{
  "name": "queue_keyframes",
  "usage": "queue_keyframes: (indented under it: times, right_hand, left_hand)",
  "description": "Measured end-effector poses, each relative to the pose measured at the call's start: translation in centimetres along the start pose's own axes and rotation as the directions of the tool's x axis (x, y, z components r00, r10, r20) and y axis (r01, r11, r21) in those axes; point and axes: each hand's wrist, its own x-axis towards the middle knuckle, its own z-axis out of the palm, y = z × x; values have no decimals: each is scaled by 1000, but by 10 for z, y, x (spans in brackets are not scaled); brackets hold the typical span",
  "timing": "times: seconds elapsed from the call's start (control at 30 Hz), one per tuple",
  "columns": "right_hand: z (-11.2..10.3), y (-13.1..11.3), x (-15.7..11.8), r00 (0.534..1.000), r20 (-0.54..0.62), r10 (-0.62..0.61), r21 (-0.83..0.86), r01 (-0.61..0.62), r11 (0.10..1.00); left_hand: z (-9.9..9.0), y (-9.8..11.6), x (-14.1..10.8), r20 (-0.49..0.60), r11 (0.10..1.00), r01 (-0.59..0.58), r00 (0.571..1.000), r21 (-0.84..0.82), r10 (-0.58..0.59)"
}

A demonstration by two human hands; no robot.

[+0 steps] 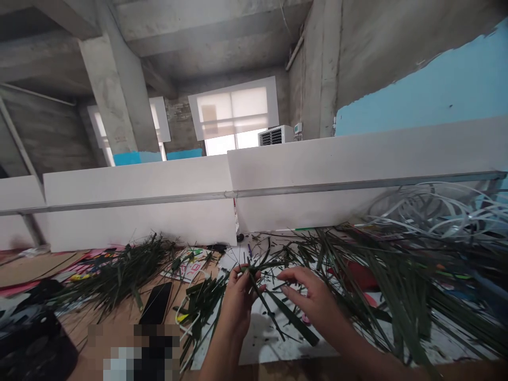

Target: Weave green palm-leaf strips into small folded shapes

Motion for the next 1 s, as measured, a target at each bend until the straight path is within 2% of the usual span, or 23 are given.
queue_keyframes:
  times: [0.13,0.23,0.4,0.53,0.6,0.7,0.77,0.8,0.87,0.93,0.97,1.0]
  right_hand:
    - [18,9,-6,992,122,8,28,-12,1000]
    - [24,17,-10,987,160,-19,68,9,998]
    - [20,23,-15,975,163,-150,119,131,984]
    - [13,23,-13,977,115,-178,134,162,978]
    - [8,18,-10,986,56,-158,144,149,978]
    - [-2,6,-2,997,-44,-64,228,72,971]
    - [-12,-4,6,997,-61,44,321,-22,947]
    - [-18,-8,9,994,-43,97,368,-75,927]
    - [-29,-13,16,987,3,162,437,-147,888]
    - [-38,-15,21,987,37,157,504,-154,850]
    - [-42,-15,22,989,61,137,539,-148,829]
    - [-46,-15,24,989,96,112,568,-147,810]
  left_hand:
    - [3,-1,-5,-10,999,18,1000,-50,-19]
    - [6,-4,-7,11,996,41,999,-83,-40]
    - [10,-11,-9,70,987,93,994,-128,-85]
    - [13,-16,-14,138,986,130,984,-107,-115]
    - [13,-17,-17,221,991,125,969,-36,-114]
    - [12,-16,-15,300,974,78,943,215,-142]
    - [10,-11,-9,241,913,66,955,401,-175]
    - [8,-7,-5,215,896,68,960,438,-178]
    - [4,4,3,194,889,48,969,455,-152]
    - [1,17,5,174,888,-16,982,459,-72]
    - [1,24,4,168,888,-61,986,455,-19]
    - [1,31,1,149,877,-166,983,451,109]
